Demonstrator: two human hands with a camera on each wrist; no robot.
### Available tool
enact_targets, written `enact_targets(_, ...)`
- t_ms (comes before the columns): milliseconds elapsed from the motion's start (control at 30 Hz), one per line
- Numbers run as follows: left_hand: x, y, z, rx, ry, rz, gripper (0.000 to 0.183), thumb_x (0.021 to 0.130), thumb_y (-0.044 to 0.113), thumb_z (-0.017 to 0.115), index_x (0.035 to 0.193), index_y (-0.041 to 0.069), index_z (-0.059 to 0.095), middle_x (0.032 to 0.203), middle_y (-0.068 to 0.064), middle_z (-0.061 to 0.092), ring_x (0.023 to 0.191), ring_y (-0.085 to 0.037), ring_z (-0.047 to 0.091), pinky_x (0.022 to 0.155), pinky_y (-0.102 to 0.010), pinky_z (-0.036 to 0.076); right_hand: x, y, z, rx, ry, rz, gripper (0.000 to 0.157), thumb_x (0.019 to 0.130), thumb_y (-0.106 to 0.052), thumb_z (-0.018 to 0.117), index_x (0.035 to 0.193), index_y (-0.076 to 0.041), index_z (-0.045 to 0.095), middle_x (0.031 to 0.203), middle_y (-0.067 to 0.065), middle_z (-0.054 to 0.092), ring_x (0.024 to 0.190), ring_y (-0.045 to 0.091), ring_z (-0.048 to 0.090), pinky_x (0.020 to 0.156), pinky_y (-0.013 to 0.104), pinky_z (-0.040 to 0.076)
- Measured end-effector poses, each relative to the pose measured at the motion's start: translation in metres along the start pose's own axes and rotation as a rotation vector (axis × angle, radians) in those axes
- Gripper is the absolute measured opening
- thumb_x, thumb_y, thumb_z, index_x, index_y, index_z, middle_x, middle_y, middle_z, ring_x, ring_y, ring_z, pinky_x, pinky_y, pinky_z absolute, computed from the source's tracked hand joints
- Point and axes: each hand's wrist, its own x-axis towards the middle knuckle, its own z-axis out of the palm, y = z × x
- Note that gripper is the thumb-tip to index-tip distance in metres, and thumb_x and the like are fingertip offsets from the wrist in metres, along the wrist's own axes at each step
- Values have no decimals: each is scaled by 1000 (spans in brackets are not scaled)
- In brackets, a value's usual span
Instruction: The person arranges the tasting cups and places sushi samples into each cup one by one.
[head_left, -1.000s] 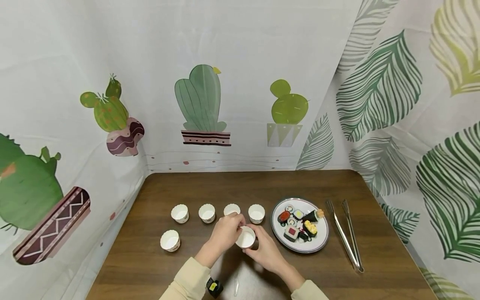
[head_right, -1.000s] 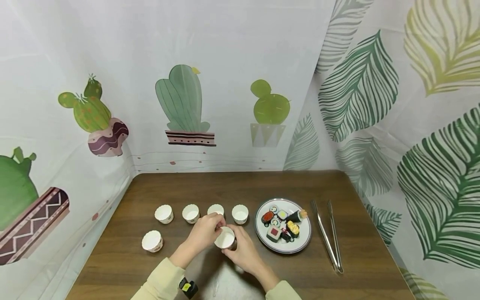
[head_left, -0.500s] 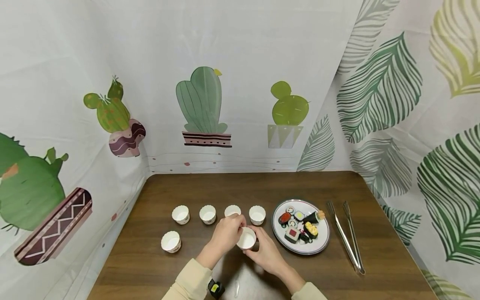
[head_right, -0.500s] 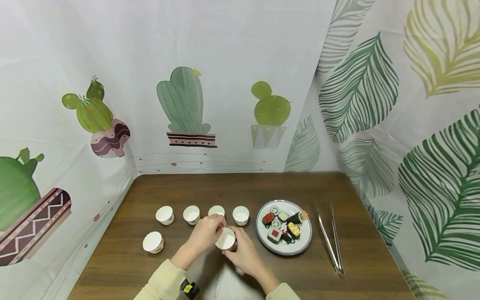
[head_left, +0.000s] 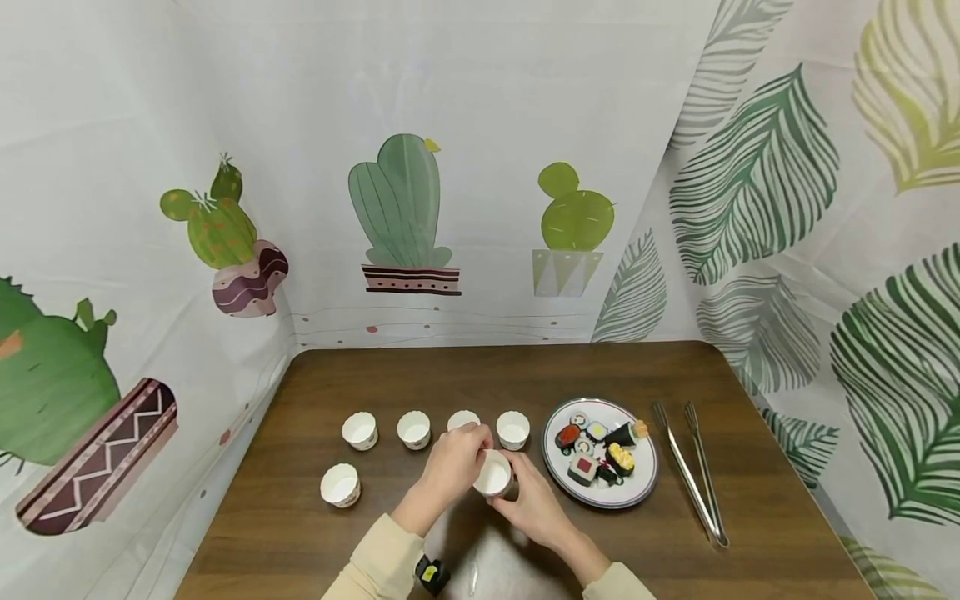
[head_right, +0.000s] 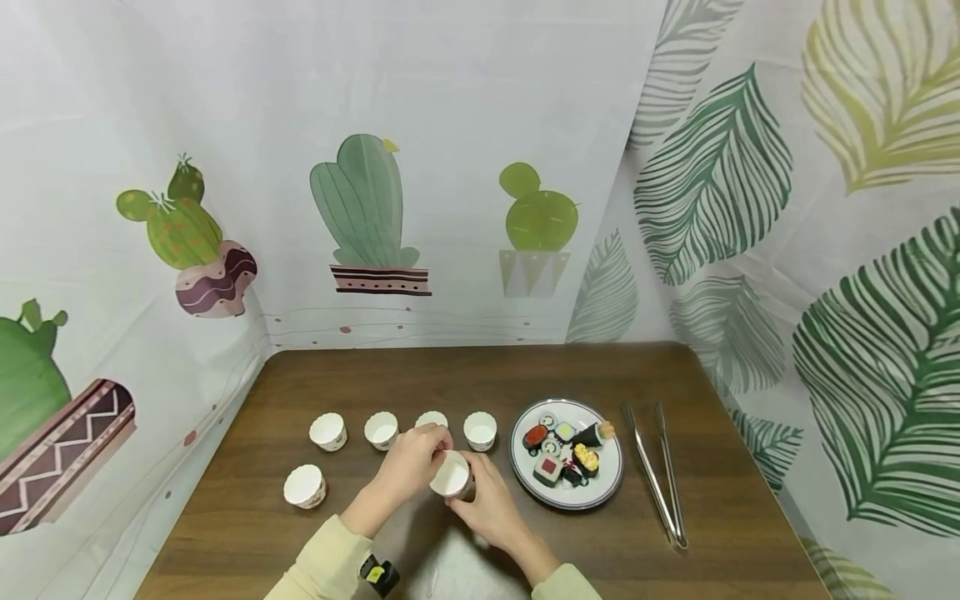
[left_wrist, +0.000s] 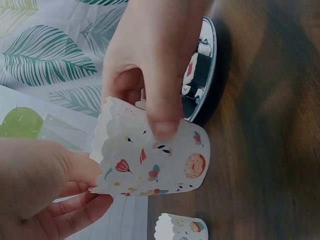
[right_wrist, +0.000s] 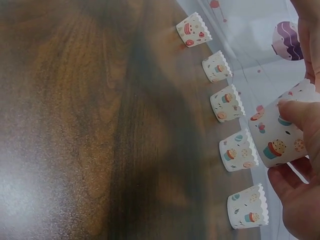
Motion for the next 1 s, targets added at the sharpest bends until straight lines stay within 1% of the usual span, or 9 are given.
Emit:
enact_targets(300,4,1,-5,13,-21,5,19,68,3,70,71,17,58,69,4,60,58,-18,60,47,-30,44,0,0,-1,-1,-2,-3,62,67,-13,78,122,-9,50,115,1,55,102,13,55,86,33,47)
enact_targets(500,6,3,-7,29,1,22,19,69,4,71,69,17,58,67,5,57,57,-14,57,46,-26,43,0,0,-1,7,-6,-5,61,68,-13,78,122,-9,50,114,1,55,100,12,55,84,32,48)
enact_targets(667,7,5,-9,44,24,40,21,68,5,74,67,17,57,66,6,54,56,-12,55,46,-25,42,-1,1,-1,2,-4,-9,62,67,-13,78,122,-10,50,115,0,55,101,12,55,84,32,48)
enact_targets(800,8,6,-13,46,18,45,22,68,5,73,67,17,56,66,6,54,55,-13,54,45,-24,41,-1,2,-1,6,-9,3,62,67,-13,78,123,-11,50,115,1,54,102,13,54,85,33,47)
enact_targets(1000,10,8,-25,29,27,69,21,69,3,73,68,16,57,67,6,54,55,-13,55,47,-23,42,-2,3,0,-9,-13,12,64,68,-14,78,125,-10,48,115,0,54,104,14,54,86,35,47)
